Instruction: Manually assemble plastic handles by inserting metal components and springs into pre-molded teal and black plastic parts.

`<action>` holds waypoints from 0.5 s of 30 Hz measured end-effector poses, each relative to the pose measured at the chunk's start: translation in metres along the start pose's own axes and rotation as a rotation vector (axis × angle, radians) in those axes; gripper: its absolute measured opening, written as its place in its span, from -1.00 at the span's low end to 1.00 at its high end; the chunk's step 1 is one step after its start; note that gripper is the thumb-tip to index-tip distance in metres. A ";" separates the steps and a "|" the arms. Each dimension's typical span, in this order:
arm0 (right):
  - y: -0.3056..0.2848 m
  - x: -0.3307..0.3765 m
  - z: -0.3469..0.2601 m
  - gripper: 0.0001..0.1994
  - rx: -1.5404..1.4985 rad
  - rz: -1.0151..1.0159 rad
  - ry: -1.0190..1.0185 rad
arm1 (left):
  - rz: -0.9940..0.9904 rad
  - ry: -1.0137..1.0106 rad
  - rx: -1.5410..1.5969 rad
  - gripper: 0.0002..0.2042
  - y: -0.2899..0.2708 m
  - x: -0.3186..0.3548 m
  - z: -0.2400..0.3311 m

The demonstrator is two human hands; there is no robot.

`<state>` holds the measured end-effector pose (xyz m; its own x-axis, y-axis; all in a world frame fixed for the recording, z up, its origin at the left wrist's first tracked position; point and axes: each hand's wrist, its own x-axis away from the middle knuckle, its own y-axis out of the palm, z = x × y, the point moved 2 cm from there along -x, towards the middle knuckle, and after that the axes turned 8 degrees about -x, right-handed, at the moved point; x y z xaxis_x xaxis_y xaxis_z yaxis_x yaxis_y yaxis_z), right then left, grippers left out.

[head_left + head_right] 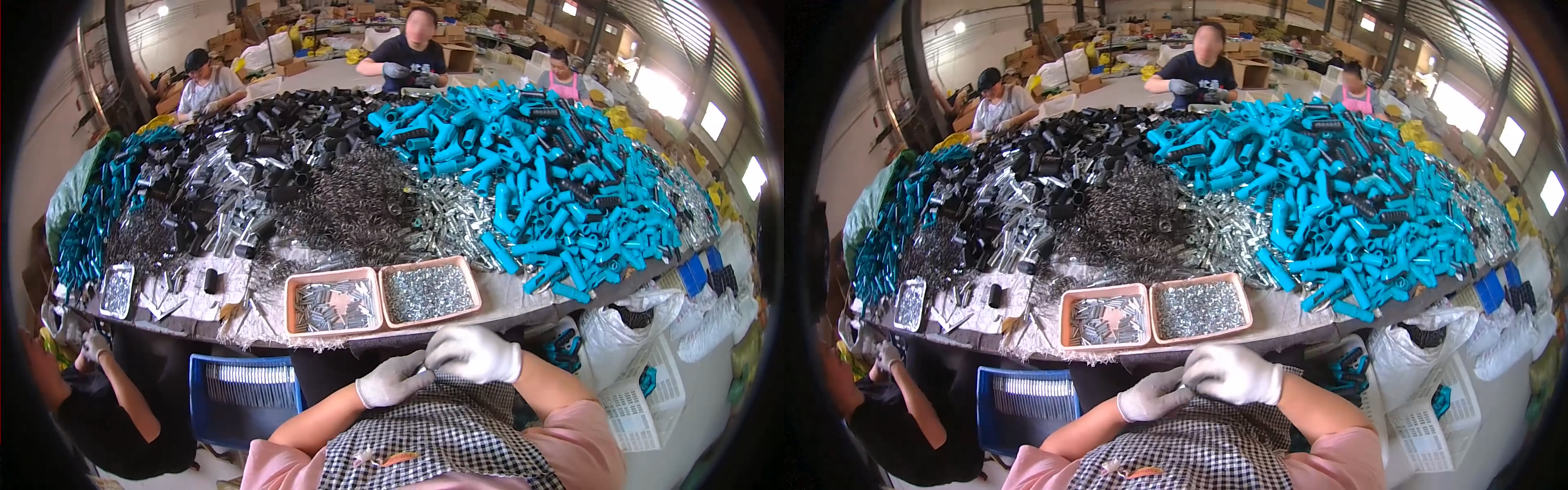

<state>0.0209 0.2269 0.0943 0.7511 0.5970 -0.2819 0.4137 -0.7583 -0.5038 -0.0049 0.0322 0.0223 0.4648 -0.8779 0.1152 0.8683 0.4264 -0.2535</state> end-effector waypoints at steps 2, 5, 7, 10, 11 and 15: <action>0.010 0.004 0.006 -0.78 0.036 -0.070 0.004 | 0.018 0.174 -0.047 -0.58 0.006 -0.003 -0.008; 0.016 0.008 0.009 -0.79 0.112 -0.095 -0.041 | 0.021 0.156 -0.096 -0.60 0.011 0.006 -0.012; 0.020 0.004 0.012 -0.75 0.193 -0.148 0.053 | 0.038 0.003 -0.103 -0.62 0.009 0.017 -0.013; 0.030 0.000 0.015 -0.71 0.237 -0.166 0.101 | 0.185 0.165 -0.105 -0.58 0.012 0.023 -0.016; 0.035 0.001 0.015 -0.70 0.240 -0.173 0.152 | 0.172 0.170 -0.106 -0.58 0.012 0.022 -0.016; 0.028 0.004 0.011 -0.49 0.222 -0.085 0.161 | 0.157 0.006 -0.159 -0.72 0.007 0.024 -0.005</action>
<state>0.0297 0.2109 0.0700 0.7980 0.5932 -0.1063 0.3695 -0.6209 -0.6913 0.0119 0.0133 0.0185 0.5907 -0.8049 0.0566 0.7469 0.5189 -0.4158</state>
